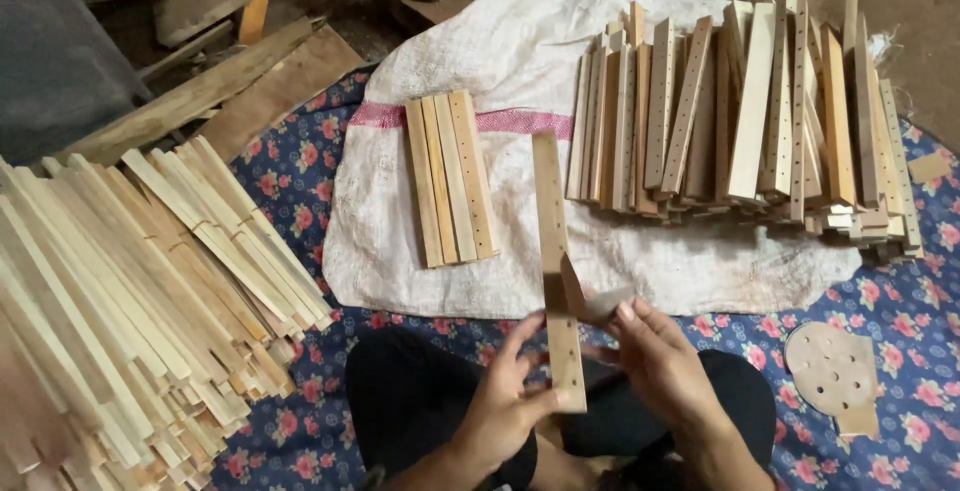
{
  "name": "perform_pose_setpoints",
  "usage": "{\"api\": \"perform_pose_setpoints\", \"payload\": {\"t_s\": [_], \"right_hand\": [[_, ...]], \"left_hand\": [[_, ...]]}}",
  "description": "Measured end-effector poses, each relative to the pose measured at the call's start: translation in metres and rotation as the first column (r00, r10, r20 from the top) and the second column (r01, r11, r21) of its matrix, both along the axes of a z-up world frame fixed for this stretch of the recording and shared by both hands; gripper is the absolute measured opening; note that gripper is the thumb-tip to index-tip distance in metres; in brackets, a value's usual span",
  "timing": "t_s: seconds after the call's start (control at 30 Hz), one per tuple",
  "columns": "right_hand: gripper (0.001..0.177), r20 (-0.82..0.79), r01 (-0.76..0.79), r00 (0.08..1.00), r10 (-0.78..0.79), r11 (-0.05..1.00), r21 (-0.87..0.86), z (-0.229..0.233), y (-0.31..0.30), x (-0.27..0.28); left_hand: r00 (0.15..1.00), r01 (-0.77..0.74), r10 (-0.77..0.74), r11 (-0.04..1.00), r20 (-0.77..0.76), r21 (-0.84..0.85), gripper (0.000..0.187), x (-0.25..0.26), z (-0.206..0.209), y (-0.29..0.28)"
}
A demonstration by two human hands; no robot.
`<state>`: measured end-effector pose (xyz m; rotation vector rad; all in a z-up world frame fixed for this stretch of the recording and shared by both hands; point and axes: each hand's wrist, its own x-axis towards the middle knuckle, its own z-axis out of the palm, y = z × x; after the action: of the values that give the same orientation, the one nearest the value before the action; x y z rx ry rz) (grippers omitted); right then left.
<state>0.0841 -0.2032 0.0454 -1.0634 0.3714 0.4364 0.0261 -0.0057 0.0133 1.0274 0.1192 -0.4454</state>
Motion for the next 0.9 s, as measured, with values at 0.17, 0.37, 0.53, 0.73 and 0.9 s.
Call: {"api": "perform_pose_setpoints", "payload": {"t_s": [0.17,0.37,0.53,0.73,0.9], "right_hand": [[0.035,0.130,0.002,0.991,0.021,0.985,-0.173,-0.055,0.054,0.110],[0.027,0.146,-0.018,0.988,0.052,0.973,-0.229,-0.185,0.084,0.196],[0.032,0.094,-0.065,0.991,0.097,0.952,-0.300,-0.233,0.091,0.206],[0.035,0.104,-0.128,0.974,0.202,0.866,-0.484,-0.289,0.089,0.213],[0.032,0.088,-0.114,0.977,0.196,0.821,-0.560,-0.296,0.092,0.221]], "left_hand": [[0.971,-0.232,0.206,0.929,0.117,0.287,0.093,0.124,-0.080,-0.011],[0.981,-0.150,0.195,0.754,0.000,0.639,0.095,0.231,-0.236,-0.006],[0.992,-0.063,0.124,0.676,-0.029,0.734,0.091,0.228,-0.204,-0.008],[0.998,-0.017,-0.055,0.399,0.042,0.917,0.082,0.205,-0.190,-0.019],[0.974,0.089,-0.223,0.211,-0.041,0.973,0.080,0.214,-0.183,-0.020]]}}
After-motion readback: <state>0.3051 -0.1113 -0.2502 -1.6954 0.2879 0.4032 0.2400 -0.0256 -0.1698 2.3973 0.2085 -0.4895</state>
